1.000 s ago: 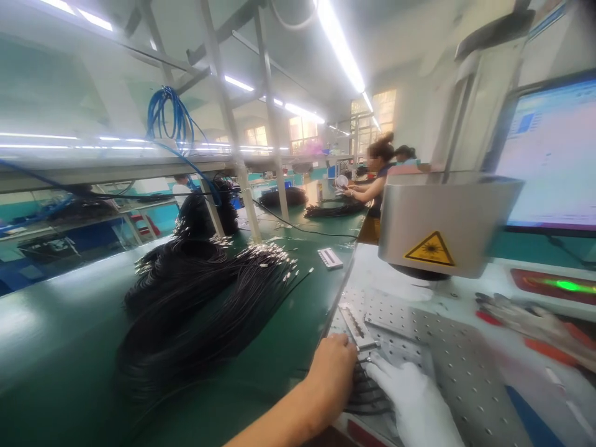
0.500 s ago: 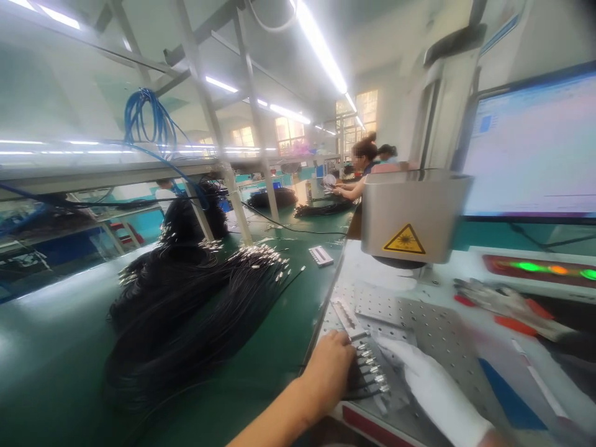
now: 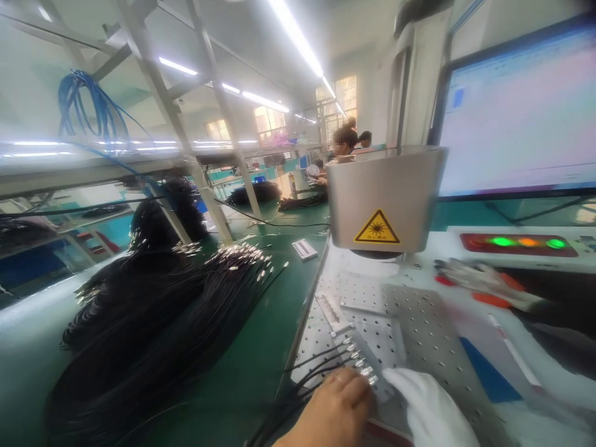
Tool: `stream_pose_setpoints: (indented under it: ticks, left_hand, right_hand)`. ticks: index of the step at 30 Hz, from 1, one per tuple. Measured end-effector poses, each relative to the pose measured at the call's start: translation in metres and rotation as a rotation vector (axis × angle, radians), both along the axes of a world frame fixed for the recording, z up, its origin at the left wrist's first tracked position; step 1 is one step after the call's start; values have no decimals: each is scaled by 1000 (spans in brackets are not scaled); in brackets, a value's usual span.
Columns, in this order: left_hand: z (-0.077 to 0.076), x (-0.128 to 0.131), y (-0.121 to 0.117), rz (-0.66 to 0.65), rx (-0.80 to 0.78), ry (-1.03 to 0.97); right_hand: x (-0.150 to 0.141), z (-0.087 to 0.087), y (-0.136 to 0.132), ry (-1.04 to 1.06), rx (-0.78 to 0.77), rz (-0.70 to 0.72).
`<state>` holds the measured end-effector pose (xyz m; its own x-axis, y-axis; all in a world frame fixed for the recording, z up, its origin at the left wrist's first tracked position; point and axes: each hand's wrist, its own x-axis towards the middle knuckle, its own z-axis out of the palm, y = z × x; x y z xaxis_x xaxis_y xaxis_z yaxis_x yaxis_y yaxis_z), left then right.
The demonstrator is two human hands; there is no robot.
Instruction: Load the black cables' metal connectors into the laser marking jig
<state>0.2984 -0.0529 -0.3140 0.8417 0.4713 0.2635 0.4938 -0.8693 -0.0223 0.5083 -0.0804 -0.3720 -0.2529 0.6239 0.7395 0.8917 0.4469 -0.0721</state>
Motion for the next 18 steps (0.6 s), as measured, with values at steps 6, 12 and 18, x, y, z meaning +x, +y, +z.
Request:
stream_pose_setpoints:
  ticks: [6,12,18]
  left_hand:
    - [11,7,-2,-21,93,156]
    - [11,13,-3,-11,175,203]
    - [29,18,-1,40,-52,278]
  right_hand:
    - [-5,-20,0,96,-119,-26]
    - [1,-23,4,104,-236,9]
    - [-11,-17,6,76,-178,-61]
